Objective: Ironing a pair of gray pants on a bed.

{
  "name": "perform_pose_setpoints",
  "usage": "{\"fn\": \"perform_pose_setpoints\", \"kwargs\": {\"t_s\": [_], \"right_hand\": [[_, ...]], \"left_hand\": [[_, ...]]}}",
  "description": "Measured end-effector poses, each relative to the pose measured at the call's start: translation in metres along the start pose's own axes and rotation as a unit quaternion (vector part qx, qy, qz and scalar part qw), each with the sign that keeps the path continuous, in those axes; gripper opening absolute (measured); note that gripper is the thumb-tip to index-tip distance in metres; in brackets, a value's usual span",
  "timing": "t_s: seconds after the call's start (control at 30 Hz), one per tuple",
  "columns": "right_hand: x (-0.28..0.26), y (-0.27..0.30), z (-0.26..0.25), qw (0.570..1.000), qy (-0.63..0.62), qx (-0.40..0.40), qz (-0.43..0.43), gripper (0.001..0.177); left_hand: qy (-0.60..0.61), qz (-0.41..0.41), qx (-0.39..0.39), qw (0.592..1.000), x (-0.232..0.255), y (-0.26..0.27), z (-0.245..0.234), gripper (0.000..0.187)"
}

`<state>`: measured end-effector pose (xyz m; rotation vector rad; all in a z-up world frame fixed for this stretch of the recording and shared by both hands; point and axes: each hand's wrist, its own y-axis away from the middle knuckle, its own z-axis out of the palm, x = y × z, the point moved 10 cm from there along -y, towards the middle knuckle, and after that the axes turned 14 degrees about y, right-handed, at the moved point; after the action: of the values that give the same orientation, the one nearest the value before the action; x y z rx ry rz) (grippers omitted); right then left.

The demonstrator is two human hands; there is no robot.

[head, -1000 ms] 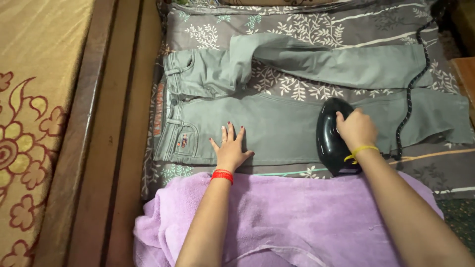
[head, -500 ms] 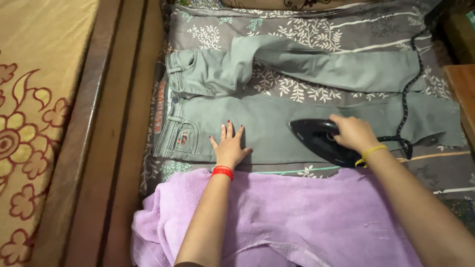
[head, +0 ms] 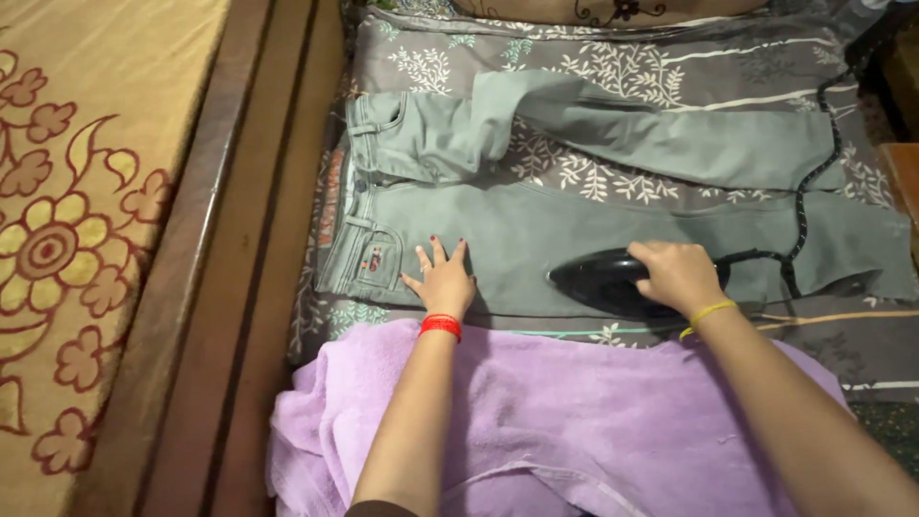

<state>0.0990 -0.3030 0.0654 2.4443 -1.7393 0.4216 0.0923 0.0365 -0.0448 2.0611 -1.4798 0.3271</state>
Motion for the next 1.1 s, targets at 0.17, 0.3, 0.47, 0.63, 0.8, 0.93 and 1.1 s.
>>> {"fn": "perform_pose_setpoints", "kwargs": {"t_s": [0.17,0.3,0.47,0.63,0.8,0.93,1.1], "right_hand": [[-0.018,-0.008,0.0,0.996,0.015,0.044,-0.07,0.036],[-0.005,-0.023,0.029,0.995,0.058,-0.005,0.078,0.031],[0.035,-0.024,0.037,0.95,0.012,-0.053,0.308,0.03],[0.015,-0.02,0.024,0.997,0.042,-0.016,0.064,0.027],[-0.001,-0.013,0.014,0.992,0.019,0.056,-0.108,0.03],[-0.005,-0.012,0.018,0.994,0.044,0.035,-0.089,0.026],[-0.032,-0.016,-0.005,0.995,0.025,0.057,-0.077,0.031]], "left_hand": [[0.007,0.006,0.01,1.0,-0.003,-0.007,0.006,0.071],[0.011,0.002,0.003,1.0,0.001,-0.002,-0.001,0.073],[0.016,-0.001,-0.01,1.0,0.005,0.003,-0.007,0.074],[0.016,0.004,0.002,1.0,0.004,-0.005,0.004,0.065],[0.019,0.004,0.01,1.0,-0.001,-0.008,0.0,0.064],[0.013,0.009,-0.028,0.999,-0.003,-0.012,-0.008,0.063],[0.041,0.042,-0.095,0.994,-0.065,-0.08,0.033,0.056]]}}
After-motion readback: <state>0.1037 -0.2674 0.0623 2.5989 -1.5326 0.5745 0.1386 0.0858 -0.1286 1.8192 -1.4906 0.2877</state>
